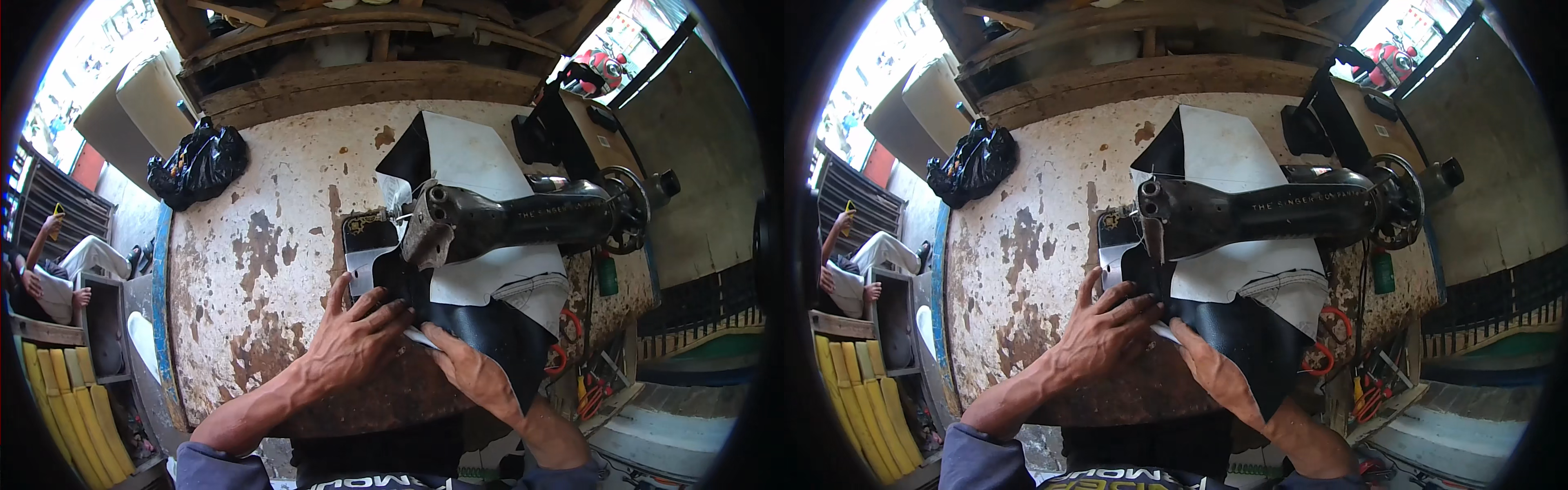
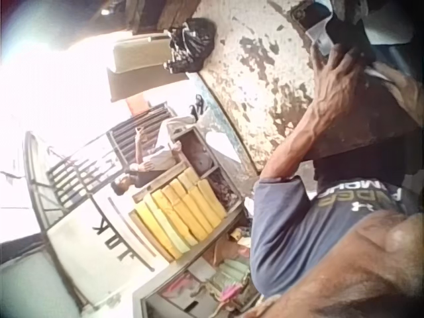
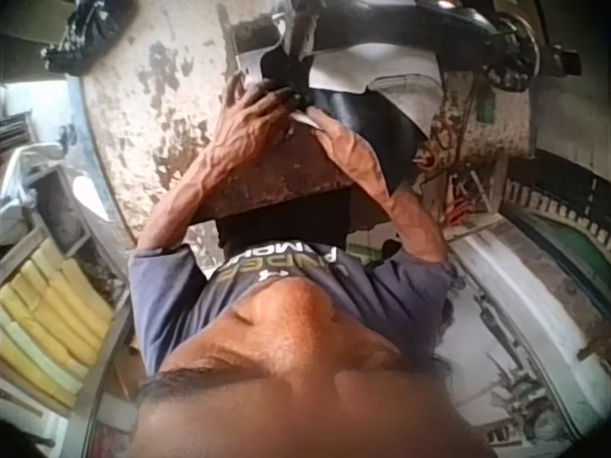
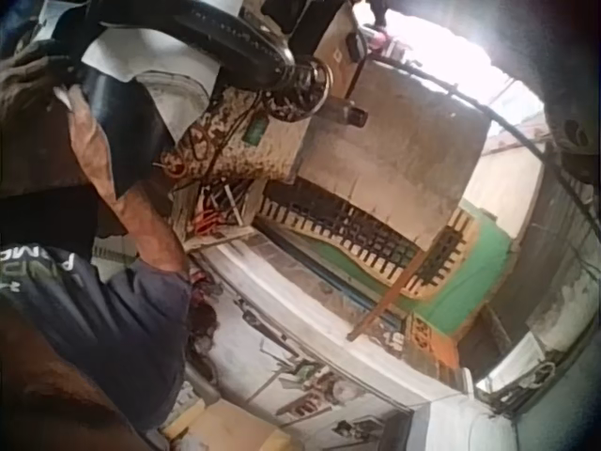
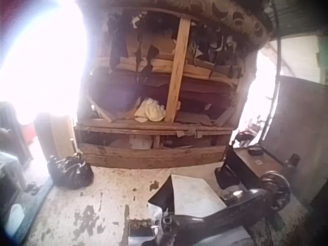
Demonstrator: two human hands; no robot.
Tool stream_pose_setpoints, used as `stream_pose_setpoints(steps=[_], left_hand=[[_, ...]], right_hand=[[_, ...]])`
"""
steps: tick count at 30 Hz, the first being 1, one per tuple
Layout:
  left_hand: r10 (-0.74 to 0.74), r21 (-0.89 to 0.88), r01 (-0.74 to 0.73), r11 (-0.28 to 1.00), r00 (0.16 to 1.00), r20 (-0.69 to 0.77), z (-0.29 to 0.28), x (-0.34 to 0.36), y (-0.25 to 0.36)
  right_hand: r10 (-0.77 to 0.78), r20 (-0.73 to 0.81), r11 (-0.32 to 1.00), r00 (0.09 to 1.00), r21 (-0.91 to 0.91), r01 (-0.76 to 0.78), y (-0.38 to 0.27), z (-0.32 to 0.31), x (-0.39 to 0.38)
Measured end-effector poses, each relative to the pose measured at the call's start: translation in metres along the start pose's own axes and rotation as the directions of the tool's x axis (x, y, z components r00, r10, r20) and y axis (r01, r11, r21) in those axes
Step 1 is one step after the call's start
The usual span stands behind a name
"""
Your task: The person sews a black and white cover using a sewing machine, then moves to the floor to fit the cover over a foam seat base.
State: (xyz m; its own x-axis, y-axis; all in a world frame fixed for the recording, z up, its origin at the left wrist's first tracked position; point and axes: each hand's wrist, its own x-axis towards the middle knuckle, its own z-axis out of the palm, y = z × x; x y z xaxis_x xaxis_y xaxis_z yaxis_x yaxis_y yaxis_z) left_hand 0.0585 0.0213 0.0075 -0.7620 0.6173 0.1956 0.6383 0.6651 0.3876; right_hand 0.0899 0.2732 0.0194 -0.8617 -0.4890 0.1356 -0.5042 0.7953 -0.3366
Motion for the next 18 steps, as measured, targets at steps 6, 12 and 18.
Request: stream_pose_setpoints(steps=[6,12,18], left_hand=[[-0.02,0.058,0.019,0.998,1.0,0.017,0.003,0.001,0.001],[-0.037,0.059,0.036,0.998,0.999,0.013,0.0,0.003,0.001],[-0.047,0.079,0.044,0.996,0.998,0.033,0.001,0.004,-0.002]], right_hand=[[0.023,-0.101,1.0,0.995,0.004,-0.023,0.011,0.021,-0.005],[0.02,-0.109,1.0,0.994,-0.001,-0.02,0.009,0.016,0.003],[-0.025,-0.058,0.993,0.998,-0.113,0.018,0.01,0.019,0.008]])
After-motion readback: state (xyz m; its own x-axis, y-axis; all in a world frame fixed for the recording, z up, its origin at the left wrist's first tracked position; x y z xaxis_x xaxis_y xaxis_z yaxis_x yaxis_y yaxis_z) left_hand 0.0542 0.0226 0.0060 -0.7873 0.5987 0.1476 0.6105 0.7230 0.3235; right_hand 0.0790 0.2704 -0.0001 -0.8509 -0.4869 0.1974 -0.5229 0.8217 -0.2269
